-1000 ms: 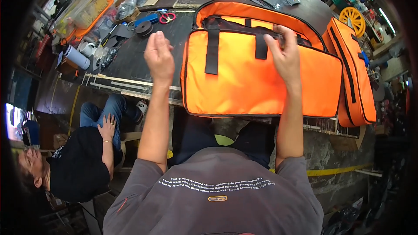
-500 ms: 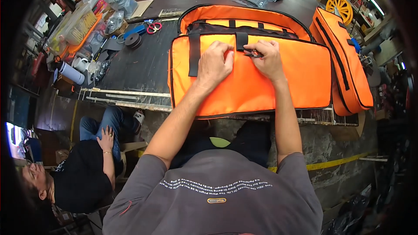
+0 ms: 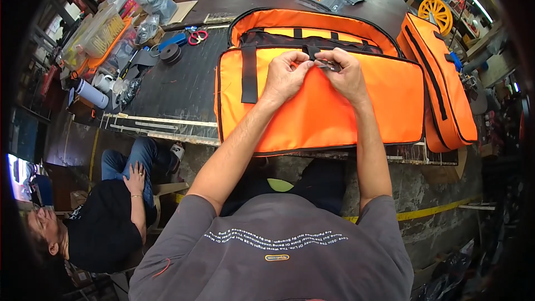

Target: Inspected and trimmed loose threads from an orange trauma kit bag using small snips.

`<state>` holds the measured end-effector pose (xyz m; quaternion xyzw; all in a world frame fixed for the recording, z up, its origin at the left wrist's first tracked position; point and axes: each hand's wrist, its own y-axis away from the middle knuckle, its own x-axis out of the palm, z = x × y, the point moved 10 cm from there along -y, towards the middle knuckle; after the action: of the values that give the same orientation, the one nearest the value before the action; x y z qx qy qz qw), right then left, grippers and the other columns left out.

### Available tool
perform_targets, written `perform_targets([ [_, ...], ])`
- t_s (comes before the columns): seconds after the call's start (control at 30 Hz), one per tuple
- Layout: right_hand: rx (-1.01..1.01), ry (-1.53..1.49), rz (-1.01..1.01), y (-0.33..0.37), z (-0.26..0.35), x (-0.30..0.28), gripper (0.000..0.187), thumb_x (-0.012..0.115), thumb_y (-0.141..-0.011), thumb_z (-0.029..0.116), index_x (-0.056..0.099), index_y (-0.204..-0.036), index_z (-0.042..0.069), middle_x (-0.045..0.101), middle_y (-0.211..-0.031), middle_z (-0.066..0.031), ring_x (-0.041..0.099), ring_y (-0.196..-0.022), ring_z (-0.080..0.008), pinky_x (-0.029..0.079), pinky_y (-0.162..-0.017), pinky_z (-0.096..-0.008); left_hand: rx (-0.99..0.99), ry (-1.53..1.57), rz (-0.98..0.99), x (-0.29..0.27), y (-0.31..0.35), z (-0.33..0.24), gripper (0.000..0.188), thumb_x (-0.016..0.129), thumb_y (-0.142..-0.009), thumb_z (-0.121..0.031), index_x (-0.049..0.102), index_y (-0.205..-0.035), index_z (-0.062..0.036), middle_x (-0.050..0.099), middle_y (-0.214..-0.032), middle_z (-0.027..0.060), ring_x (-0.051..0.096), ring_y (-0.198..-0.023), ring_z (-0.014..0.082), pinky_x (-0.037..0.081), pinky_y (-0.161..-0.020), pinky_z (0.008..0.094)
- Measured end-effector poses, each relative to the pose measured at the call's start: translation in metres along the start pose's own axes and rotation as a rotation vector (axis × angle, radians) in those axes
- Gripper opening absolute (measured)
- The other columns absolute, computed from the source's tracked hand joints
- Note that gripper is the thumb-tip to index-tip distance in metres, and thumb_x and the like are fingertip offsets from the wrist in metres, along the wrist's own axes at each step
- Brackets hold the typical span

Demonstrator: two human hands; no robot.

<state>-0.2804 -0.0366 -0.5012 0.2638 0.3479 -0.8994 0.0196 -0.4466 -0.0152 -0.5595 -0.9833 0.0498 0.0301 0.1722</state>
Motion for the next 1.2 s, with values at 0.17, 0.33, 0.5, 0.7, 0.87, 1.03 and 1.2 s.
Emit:
perform_targets([
  [0.17,-0.117,0.133,-0.003,-0.015,0.006,0.005,0.011,0.076,-0.092,0.002,0.073,-0.101,-0.001,0.068,-0.086,-0.0133,0.066,-0.075,-0.021,0.051,-0.068,-0.0353,0.022,0.099,0.001,-0.001,-0.001,-0.004,0.012,0.079,-0.098,-0.011,0.077,-0.096,0.0011,0.067,-0.08,-0.006,0.053,-0.07,0.0022,0.046,-0.063,0.0231],
  [0.33,0.208,-0.19,-0.003,-0.021,-0.032,0.019,0.015,0.074,-0.104,0.012,0.07,-0.101,-0.001,0.065,-0.082,-0.0065,0.058,-0.077,-0.0131,0.05,-0.072,-0.0324,-0.077,0.043,0.045,-0.001,-0.008,0.003,0.018,0.08,-0.099,-0.017,0.075,-0.092,-0.0014,0.062,-0.074,-0.0077,0.051,-0.067,0.0017,0.043,-0.059,0.0235],
  [0.5,0.185,-0.164,0.095,-0.015,-0.022,0.015,0.016,0.072,-0.106,0.015,0.07,-0.105,-0.001,0.066,-0.085,-0.0028,0.057,-0.08,-0.0107,0.051,-0.074,-0.0318,-0.187,0.172,0.115,0.009,-0.01,0.013,0.027,0.082,-0.098,-0.022,0.069,-0.081,-0.0056,0.055,-0.071,-0.0095,0.044,-0.063,0.0024,0.037,-0.055,0.0255],
  [0.7,0.123,0.02,0.023,-0.042,-0.043,0.004,0.032,0.067,-0.112,0.029,0.069,-0.106,-0.002,0.063,-0.086,-0.0001,0.056,-0.081,-0.0093,0.049,-0.074,-0.0307,-0.106,0.069,0.07,0.008,-0.005,-0.002,0.024,0.079,-0.098,-0.017,0.068,-0.08,-0.0042,0.053,-0.069,-0.0095,0.044,-0.063,0.0028,0.038,-0.056,0.0257],
  [0.87,0.306,0.336,-0.019,-0.104,-0.116,-0.03,0.04,0.069,-0.106,0.038,0.074,-0.107,-0.001,0.074,-0.085,-0.0217,0.074,-0.083,-0.0352,0.055,-0.076,-0.0465,-0.01,-0.197,0.216,0.01,0.022,-0.016,0.013,0.076,-0.096,-0.012,0.073,-0.091,-0.0004,0.052,-0.067,-0.0017,0.047,-0.062,0.0058,0.042,-0.058,0.0302],
  [1.03,0.342,0.42,0.248,-0.117,-0.15,0.021,0.04,0.074,-0.102,0.042,0.082,-0.116,0.005,0.081,-0.109,-0.0202,0.077,-0.105,-0.036,0.058,-0.095,-0.0462,0.08,-0.293,0.262,0.005,0.043,-0.028,0.015,0.07,-0.09,-0.004,0.081,-0.101,-0.0029,0.058,-0.068,0.0083,0.057,-0.061,0.0194,0.05,-0.063,0.0375],
  [1.2,0.474,0.37,0.252,-0.104,-0.161,0.023,0.036,0.076,-0.101,0.04,0.084,-0.112,0.006,0.082,-0.1,-0.0153,0.078,-0.097,-0.0292,0.058,-0.09,-0.0439,0.141,-0.526,0.293,0.0,0.065,-0.037,0.013,0.071,-0.088,-0.008,0.081,-0.096,-0.0073,0.065,-0.079,0.0112,0.068,-0.075,0.0295,0.056,-0.07,0.0427],
])
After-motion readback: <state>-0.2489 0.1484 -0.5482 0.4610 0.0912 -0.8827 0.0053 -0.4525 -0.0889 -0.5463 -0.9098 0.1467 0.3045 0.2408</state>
